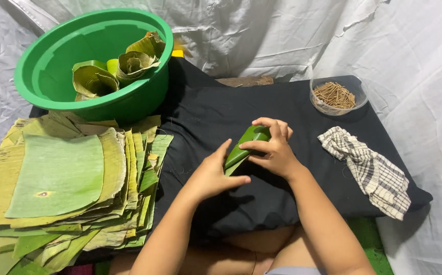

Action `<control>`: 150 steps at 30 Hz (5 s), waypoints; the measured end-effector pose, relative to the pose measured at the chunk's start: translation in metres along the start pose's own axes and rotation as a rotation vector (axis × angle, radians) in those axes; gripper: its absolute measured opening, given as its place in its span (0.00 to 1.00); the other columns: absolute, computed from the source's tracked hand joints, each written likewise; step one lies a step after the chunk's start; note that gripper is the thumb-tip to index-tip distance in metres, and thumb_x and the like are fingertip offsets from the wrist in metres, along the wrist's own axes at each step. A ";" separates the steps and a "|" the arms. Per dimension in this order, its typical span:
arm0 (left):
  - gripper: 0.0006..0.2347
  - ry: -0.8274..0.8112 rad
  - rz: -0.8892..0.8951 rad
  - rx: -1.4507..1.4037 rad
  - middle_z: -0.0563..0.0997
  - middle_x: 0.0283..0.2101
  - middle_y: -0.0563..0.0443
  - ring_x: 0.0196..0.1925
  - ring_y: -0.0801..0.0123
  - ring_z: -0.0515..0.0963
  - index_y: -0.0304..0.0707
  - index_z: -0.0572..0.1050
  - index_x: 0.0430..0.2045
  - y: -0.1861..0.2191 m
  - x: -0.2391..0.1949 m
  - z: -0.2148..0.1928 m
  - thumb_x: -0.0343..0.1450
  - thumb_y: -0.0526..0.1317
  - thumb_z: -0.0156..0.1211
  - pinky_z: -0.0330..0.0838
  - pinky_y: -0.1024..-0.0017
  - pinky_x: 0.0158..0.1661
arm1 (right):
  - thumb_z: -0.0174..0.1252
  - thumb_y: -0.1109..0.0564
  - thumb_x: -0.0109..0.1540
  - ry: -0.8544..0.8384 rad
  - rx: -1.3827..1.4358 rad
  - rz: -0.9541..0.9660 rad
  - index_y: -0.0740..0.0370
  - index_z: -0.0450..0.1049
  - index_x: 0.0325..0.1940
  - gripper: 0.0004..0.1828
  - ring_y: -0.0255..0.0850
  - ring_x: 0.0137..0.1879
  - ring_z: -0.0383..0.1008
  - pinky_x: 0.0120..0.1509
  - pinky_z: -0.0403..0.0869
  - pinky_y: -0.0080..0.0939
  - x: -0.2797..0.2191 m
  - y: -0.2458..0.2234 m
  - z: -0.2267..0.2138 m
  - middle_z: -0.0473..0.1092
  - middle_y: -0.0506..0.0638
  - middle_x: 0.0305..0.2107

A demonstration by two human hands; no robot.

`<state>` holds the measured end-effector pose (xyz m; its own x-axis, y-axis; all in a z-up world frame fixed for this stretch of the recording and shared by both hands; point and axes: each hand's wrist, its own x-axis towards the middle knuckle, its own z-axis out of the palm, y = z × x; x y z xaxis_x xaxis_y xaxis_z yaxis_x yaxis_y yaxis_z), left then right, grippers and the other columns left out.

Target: Folding banana leaves into cone shapes and securing them with small wooden pins.

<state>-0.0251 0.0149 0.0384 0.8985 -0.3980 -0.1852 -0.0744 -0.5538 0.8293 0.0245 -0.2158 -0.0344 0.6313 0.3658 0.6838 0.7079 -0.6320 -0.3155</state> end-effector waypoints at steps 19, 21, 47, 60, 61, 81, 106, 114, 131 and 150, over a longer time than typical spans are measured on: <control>0.24 0.309 0.394 0.019 0.82 0.45 0.32 0.46 0.44 0.83 0.40 0.65 0.68 -0.027 0.017 0.017 0.75 0.42 0.57 0.79 0.56 0.44 | 0.59 0.56 0.69 0.554 0.678 0.539 0.67 0.73 0.52 0.12 0.42 0.42 0.80 0.48 0.80 0.38 0.001 0.026 -0.006 0.74 0.57 0.42; 0.21 0.338 0.441 0.162 0.84 0.47 0.43 0.51 0.53 0.83 0.47 0.71 0.63 -0.026 0.017 0.018 0.74 0.40 0.61 0.79 0.64 0.49 | 0.52 0.41 0.71 0.382 0.900 0.840 0.65 0.77 0.47 0.23 0.36 0.36 0.81 0.41 0.81 0.34 0.001 0.030 -0.008 0.77 0.52 0.34; 0.21 -0.318 -0.019 -0.414 0.82 0.47 0.24 0.40 0.50 0.87 0.24 0.69 0.61 -0.034 0.019 0.018 0.73 0.36 0.60 0.84 0.65 0.38 | 0.67 0.59 0.63 0.066 0.684 0.275 0.60 0.70 0.17 0.21 0.36 0.28 0.61 0.38 0.65 0.34 0.010 -0.001 -0.028 0.61 0.46 0.15; 0.27 -0.434 -0.025 -0.752 0.83 0.48 0.29 0.40 0.55 0.87 0.35 0.55 0.71 -0.039 0.026 0.018 0.75 0.36 0.54 0.85 0.70 0.38 | 0.65 0.43 0.64 0.437 0.318 0.304 0.58 0.75 0.49 0.19 0.47 0.64 0.64 0.69 0.58 0.46 0.016 -0.001 -0.034 0.70 0.52 0.56; 0.27 -0.435 -0.024 -0.750 0.83 0.48 0.29 0.40 0.55 0.87 0.35 0.55 0.71 -0.044 0.030 0.019 0.75 0.36 0.54 0.85 0.70 0.38 | 0.65 0.43 0.64 0.439 0.317 0.304 0.58 0.75 0.49 0.19 0.47 0.64 0.64 0.69 0.58 0.46 0.011 0.006 -0.026 0.70 0.52 0.56; 0.13 -0.214 -0.022 -0.758 0.85 0.43 0.35 0.39 0.64 0.87 0.36 0.67 0.50 -0.049 0.041 0.030 0.77 0.44 0.51 0.85 0.73 0.39 | 0.77 0.74 0.45 0.071 1.205 0.397 0.39 0.25 0.80 0.80 0.51 0.63 0.71 0.62 0.79 0.54 0.002 0.000 0.001 0.61 0.60 0.63; 0.17 -0.044 0.128 -0.628 0.77 0.16 0.42 0.13 0.77 0.71 0.26 0.73 0.58 -0.039 0.034 0.026 0.79 0.40 0.47 0.67 0.84 0.18 | 0.84 0.37 0.38 0.054 0.316 0.267 0.58 0.68 0.57 0.51 0.51 0.76 0.52 0.76 0.30 0.70 0.001 0.001 -0.011 0.61 0.55 0.62; 0.16 -0.033 0.044 -0.492 0.77 0.15 0.43 0.13 0.77 0.70 0.26 0.75 0.54 -0.049 0.037 0.020 0.77 0.42 0.53 0.66 0.83 0.19 | 0.84 0.61 0.39 -0.139 0.634 0.500 0.51 0.41 0.81 0.77 0.61 0.55 0.78 0.67 0.67 0.63 -0.006 0.001 -0.027 0.73 0.67 0.49; 0.22 -0.028 -0.109 -0.543 0.84 0.47 0.32 0.45 0.62 0.85 0.26 0.73 0.57 -0.025 0.016 -0.006 0.68 0.34 0.67 0.81 0.70 0.45 | 0.77 0.66 0.43 -0.186 0.671 0.554 0.50 0.63 0.74 0.56 0.47 0.47 0.83 0.54 0.78 0.49 0.005 -0.013 -0.036 0.81 0.56 0.40; 0.18 0.182 0.027 0.024 0.86 0.44 0.39 0.48 0.53 0.86 0.39 0.78 0.52 -0.017 0.013 0.004 0.69 0.42 0.68 0.83 0.64 0.44 | 0.75 0.64 0.49 -0.307 0.656 0.515 0.51 0.65 0.69 0.46 0.49 0.42 0.84 0.46 0.80 0.49 0.006 -0.012 -0.031 0.82 0.59 0.36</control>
<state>-0.0138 0.0164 0.0195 0.9593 -0.2752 -0.0627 -0.1079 -0.5630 0.8194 0.0097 -0.2270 -0.0064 0.9117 0.3711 0.1762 0.2924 -0.2849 -0.9129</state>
